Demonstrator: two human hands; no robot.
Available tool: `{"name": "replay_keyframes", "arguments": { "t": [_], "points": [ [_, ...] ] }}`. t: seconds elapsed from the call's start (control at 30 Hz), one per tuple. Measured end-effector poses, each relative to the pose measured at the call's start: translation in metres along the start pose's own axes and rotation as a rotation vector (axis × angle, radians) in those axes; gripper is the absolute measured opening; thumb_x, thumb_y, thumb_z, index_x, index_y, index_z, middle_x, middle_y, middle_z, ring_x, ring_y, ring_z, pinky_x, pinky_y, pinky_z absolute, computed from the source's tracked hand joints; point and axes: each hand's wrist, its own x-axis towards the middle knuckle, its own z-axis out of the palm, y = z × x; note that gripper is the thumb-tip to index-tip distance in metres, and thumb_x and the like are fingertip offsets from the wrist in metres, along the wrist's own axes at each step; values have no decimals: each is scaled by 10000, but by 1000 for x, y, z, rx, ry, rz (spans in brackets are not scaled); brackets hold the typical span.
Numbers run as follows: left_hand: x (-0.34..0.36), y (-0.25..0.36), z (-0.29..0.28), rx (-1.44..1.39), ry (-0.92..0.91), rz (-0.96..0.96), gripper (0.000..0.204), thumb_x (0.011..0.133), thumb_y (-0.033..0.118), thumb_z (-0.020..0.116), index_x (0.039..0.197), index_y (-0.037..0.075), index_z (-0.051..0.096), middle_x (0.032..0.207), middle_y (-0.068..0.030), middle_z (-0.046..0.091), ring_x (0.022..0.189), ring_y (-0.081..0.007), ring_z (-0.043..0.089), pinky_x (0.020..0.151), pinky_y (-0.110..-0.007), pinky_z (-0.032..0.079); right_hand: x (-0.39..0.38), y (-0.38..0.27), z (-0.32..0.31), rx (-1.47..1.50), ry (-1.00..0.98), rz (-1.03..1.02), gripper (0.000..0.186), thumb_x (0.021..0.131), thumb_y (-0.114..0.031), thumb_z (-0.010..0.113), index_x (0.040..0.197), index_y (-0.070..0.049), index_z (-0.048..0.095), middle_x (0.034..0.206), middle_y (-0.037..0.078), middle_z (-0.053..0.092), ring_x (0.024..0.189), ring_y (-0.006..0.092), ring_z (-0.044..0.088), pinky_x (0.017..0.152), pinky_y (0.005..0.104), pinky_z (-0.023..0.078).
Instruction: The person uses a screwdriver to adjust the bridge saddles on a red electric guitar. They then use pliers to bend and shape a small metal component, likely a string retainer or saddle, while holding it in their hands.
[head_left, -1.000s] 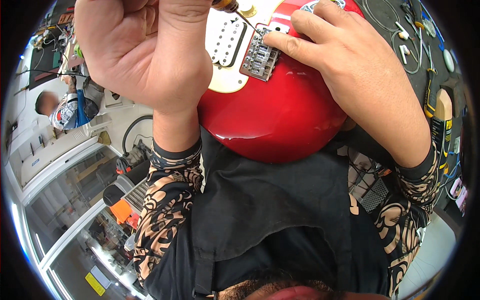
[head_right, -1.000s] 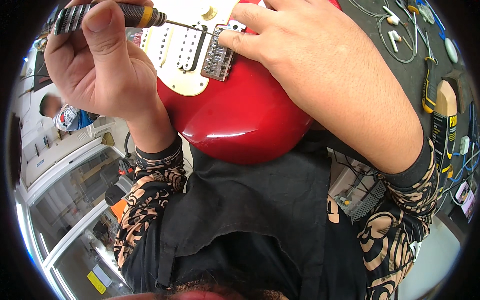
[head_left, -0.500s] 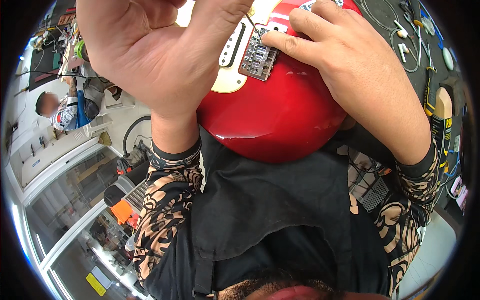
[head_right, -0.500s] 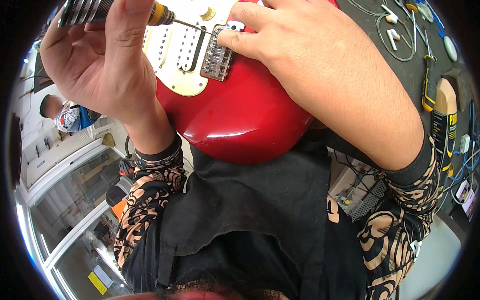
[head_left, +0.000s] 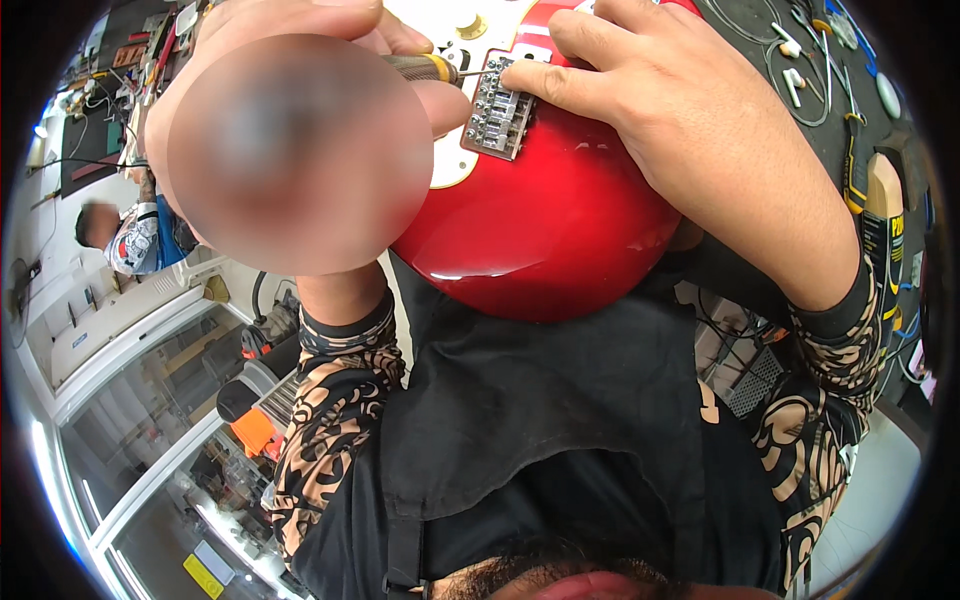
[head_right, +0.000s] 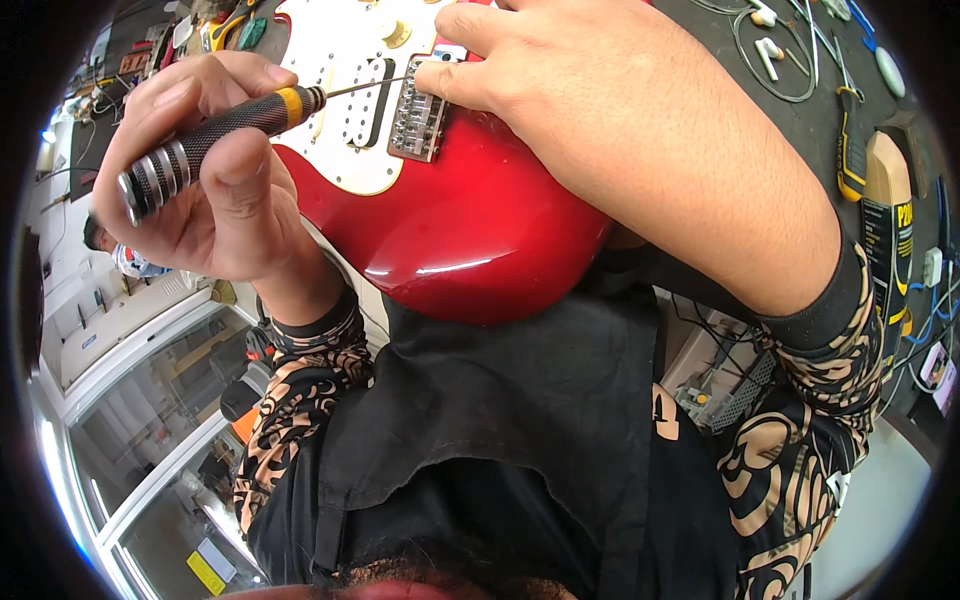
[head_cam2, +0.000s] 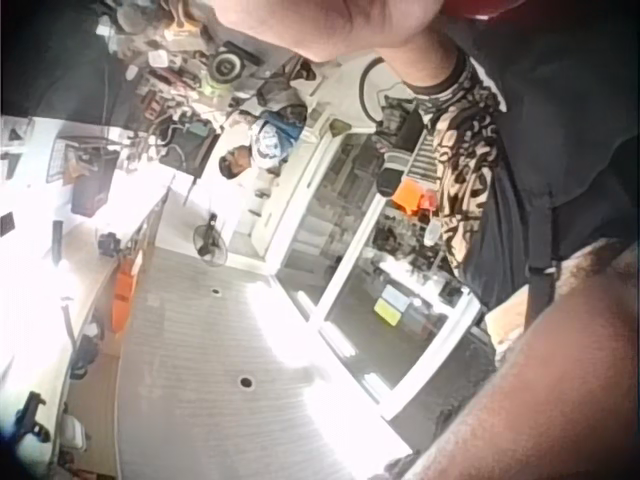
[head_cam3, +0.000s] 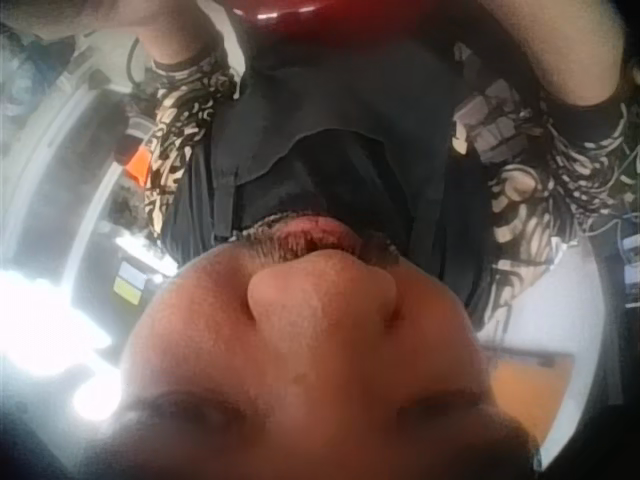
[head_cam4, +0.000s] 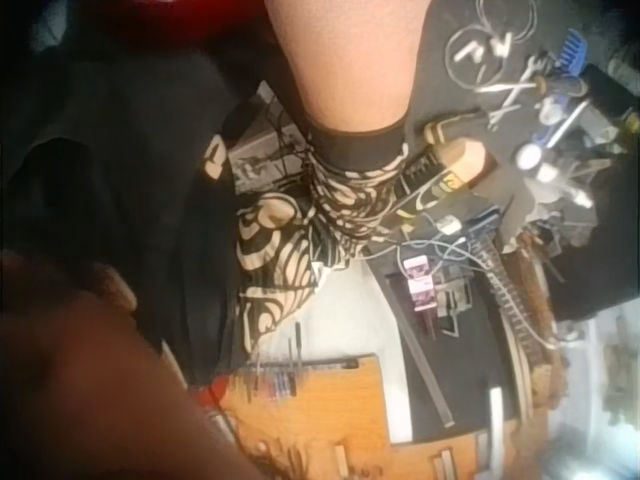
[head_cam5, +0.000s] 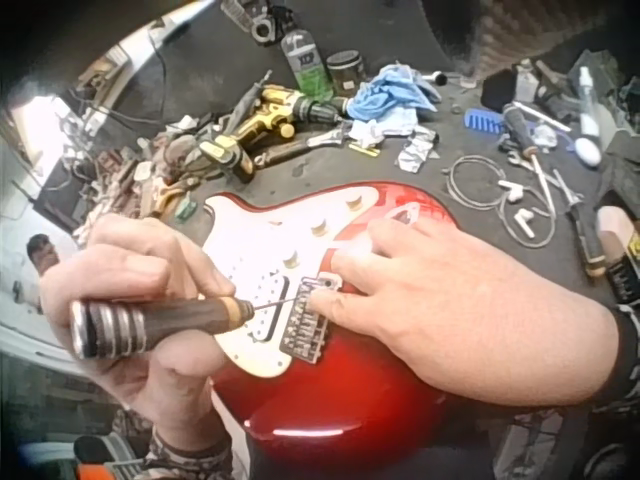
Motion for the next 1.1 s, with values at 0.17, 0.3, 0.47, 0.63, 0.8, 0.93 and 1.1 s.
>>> {"name": "replay_keyframes", "arguments": {
  "t": [0.17, 0.3, 0.47, 0.63, 0.8, 0.93, 1.1],
  "points": [
    [1, 6, 0, 74, -61, -4, 511, 988, 237, 850, 1284, -49, 547, 960, -256, 664, 713, -253, 620, 641, -447, 630, 2, -2, -3, -32, -22, 3, 436, 981, -89, 630, 1411, -41, 682, 1385, 133, 657, 1306, 294, 600, 1103, 434, 492],
    [2, 8, 0, 55, -115, -14, 527, 1009, 268, 823, 1317, -64, 554, 951, -261, 665, 731, -268, 631, 663, -444, 628, 0, 3, 3, 35, 11, -3, 440, 979, -83, 625, 1413, -39, 683, 1387, 135, 656, 1317, 300, 592, 1110, 438, 490],
    [12, 6, -11, 26, -192, -123, 636, 1034, 160, 777, 1535, -92, 477, 958, -269, 693, 820, -298, 692, 778, -467, 645, 2, 0, 0, -24, 16, -15, 439, 975, -70, 621, 1408, -40, 686, 1374, 134, 659, 1301, 303, 597, 1114, 443, 491],
    [35, -5, 30, -2, -29, 37, 756, 904, -10, 872, 1502, -19, 409, 1094, -138, 669, 800, -214, 748, 676, -284, 657, 4, 1, -1, 56, -28, 5, 445, 964, -52, 632, 1405, -40, 690, 1362, 128, 667, 1285, 301, 606, 1115, 438, 495],
    [36, 7, 30, -98, -10, -177, 628, 1015, 104, 784, 1520, -34, 437, 1039, -154, 685, 857, -241, 770, 682, -306, 662, 6, 3, -1, -2, -42, 4, 448, 962, -44, 636, 1406, -43, 693, 1360, 125, 671, 1278, 293, 608, 1113, 427, 495],
    [33, -8, 20, -169, -99, -96, 554, 1071, 166, 721, 1526, -29, 473, 1077, -170, 684, 929, -251, 770, 725, -314, 654, 8, 0, -3, -28, -71, 22, 456, 969, -44, 631, 1422, -48, 685, 1365, 133, 671, 1280, 293, 609, 1116, 428, 495],
    [38, -21, 18, -56, -117, 71, 579, 1035, 158, 771, 1515, -34, 509, 1255, -199, 665, 955, -209, 717, 782, -315, 632, 14, -3, -9, -27, -101, 28, 486, 981, -56, 629, 1467, -62, 659, 1371, 138, 671, 1290, 300, 607, 1133, 440, 484]
  ]
}}
